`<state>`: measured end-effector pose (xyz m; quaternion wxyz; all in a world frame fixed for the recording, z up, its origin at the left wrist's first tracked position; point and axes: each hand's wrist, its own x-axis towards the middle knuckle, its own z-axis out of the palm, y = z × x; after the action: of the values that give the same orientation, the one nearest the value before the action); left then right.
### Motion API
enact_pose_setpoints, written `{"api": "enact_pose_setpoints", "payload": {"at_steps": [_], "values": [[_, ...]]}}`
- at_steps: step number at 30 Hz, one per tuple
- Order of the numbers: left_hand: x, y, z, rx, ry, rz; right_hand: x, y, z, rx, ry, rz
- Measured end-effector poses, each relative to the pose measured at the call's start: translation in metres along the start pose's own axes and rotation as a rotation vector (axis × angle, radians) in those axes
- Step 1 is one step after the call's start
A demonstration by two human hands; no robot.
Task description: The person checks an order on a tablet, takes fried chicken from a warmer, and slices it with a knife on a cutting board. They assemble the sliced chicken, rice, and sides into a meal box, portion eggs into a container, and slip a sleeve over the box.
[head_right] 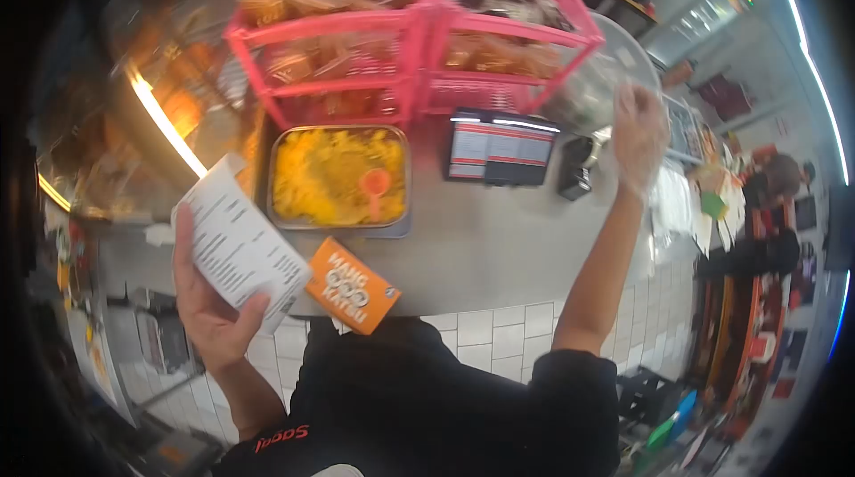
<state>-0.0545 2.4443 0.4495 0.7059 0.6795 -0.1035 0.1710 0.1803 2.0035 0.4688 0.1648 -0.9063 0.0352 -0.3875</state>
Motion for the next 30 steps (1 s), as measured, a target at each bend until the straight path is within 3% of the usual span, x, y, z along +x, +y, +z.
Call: {"api": "enact_pose_setpoints", "payload": {"at_steps": [1,4,6,8,9,10,11,12,13,18,30], "values": [[0.0,0.0,0.011,0.013,0.032,-0.024,0.019,0.01,0.004,-0.068,0.08,-0.001],[0.014,-0.004,0.035,0.051,0.061,-0.051,0.087,0.067,0.034,0.017,0.02,0.065],[0.018,-0.008,0.05,0.079,0.088,-0.063,0.135,0.146,0.081,-0.117,-0.152,-0.143],[0.026,-0.01,0.059,0.047,0.033,-0.064,0.18,0.229,0.147,-0.459,-0.288,-0.516],[0.028,-0.012,0.061,0.072,0.033,-0.091,0.19,0.229,0.165,-0.618,-0.66,-0.489],[0.032,-0.012,0.063,0.094,0.021,-0.084,0.209,0.3,0.227,-0.703,-0.732,-0.642],[0.036,-0.01,0.064,0.121,0.009,-0.078,0.209,0.31,0.252,-0.902,-0.884,-0.946],[0.039,-0.006,0.065,0.146,0.02,-0.089,0.201,0.302,0.259,-0.693,-0.893,-0.628],[0.043,-0.004,0.067,0.16,0.017,-0.098,0.213,0.337,0.289,-0.586,-0.974,-0.651],[0.06,-0.002,0.074,0.2,0.069,-0.147,0.203,0.351,0.326,-0.56,-0.975,-0.422],[0.066,-0.02,0.076,0.116,0.119,-0.129,0.208,0.36,0.315,-0.46,-0.798,-0.209]]}}
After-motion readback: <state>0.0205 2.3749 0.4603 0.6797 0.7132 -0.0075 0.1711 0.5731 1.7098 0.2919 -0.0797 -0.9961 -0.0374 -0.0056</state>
